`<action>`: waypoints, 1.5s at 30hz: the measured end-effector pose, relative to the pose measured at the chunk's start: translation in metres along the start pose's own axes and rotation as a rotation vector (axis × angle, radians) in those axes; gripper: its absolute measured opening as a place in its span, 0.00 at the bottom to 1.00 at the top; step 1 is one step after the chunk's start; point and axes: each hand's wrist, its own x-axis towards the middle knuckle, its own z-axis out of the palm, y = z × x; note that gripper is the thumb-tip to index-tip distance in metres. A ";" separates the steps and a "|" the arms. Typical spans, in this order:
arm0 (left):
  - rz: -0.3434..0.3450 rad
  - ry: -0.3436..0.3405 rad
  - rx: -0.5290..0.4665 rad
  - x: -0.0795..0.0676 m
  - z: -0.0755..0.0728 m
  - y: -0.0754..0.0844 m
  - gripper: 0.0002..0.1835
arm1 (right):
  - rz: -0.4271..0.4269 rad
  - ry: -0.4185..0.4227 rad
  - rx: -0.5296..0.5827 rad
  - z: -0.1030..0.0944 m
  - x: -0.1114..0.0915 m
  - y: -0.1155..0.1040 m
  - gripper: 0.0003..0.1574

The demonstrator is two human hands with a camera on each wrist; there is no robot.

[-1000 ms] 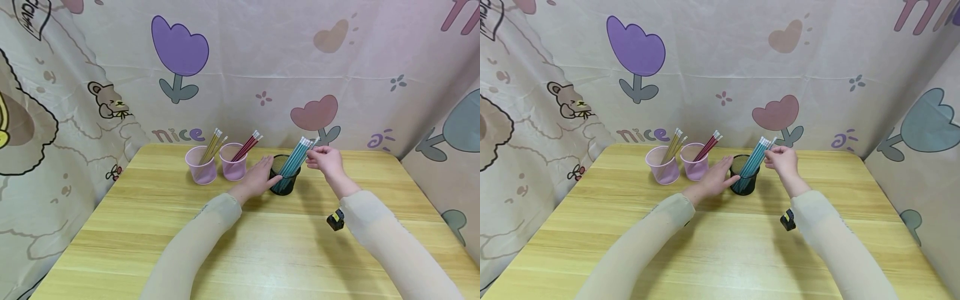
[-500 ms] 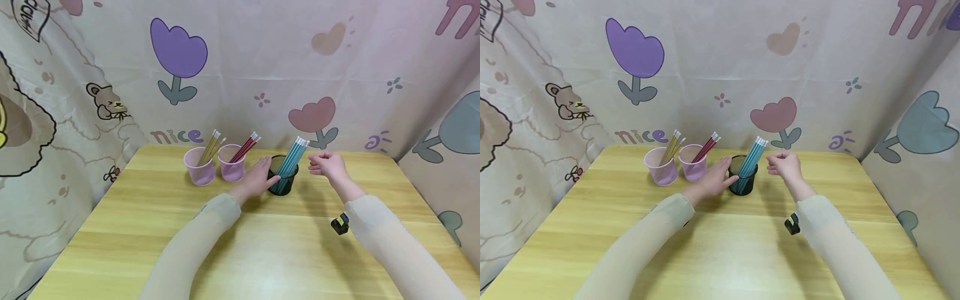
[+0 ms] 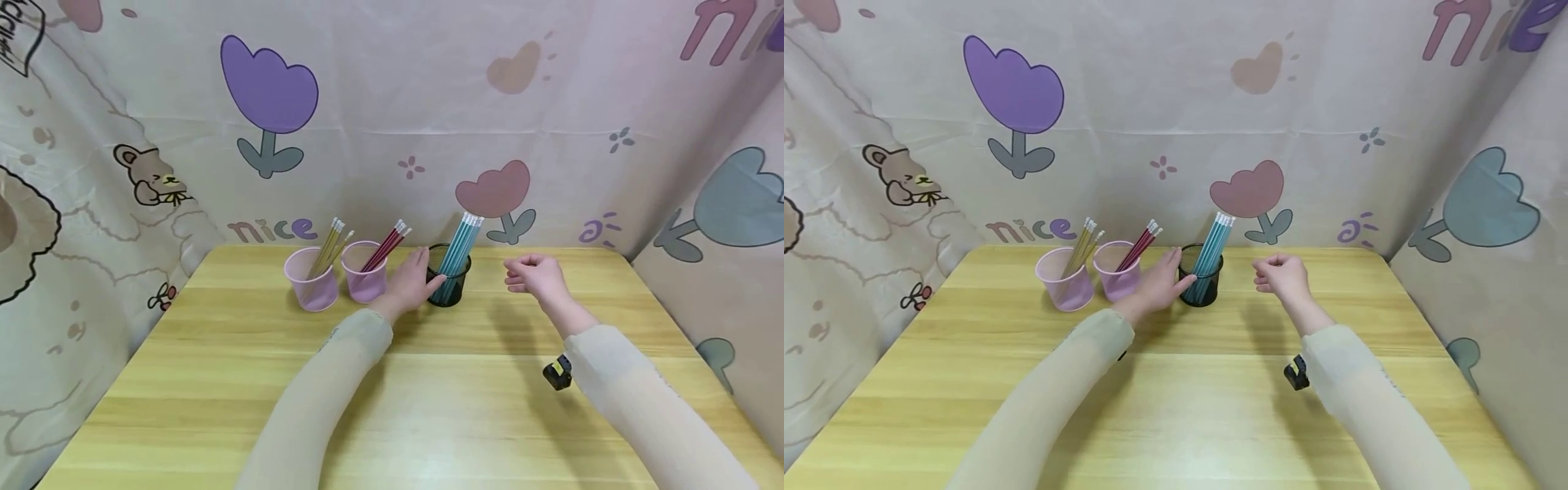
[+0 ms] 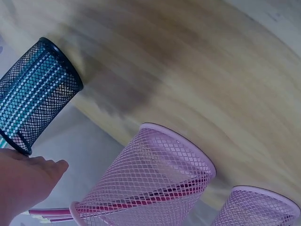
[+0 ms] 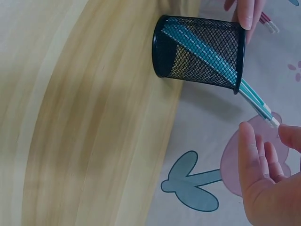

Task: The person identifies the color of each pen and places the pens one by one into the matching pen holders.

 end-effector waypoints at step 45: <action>-0.028 0.087 0.143 -0.086 0.027 -0.034 0.49 | -0.378 -0.016 -0.923 0.054 -0.032 0.052 0.58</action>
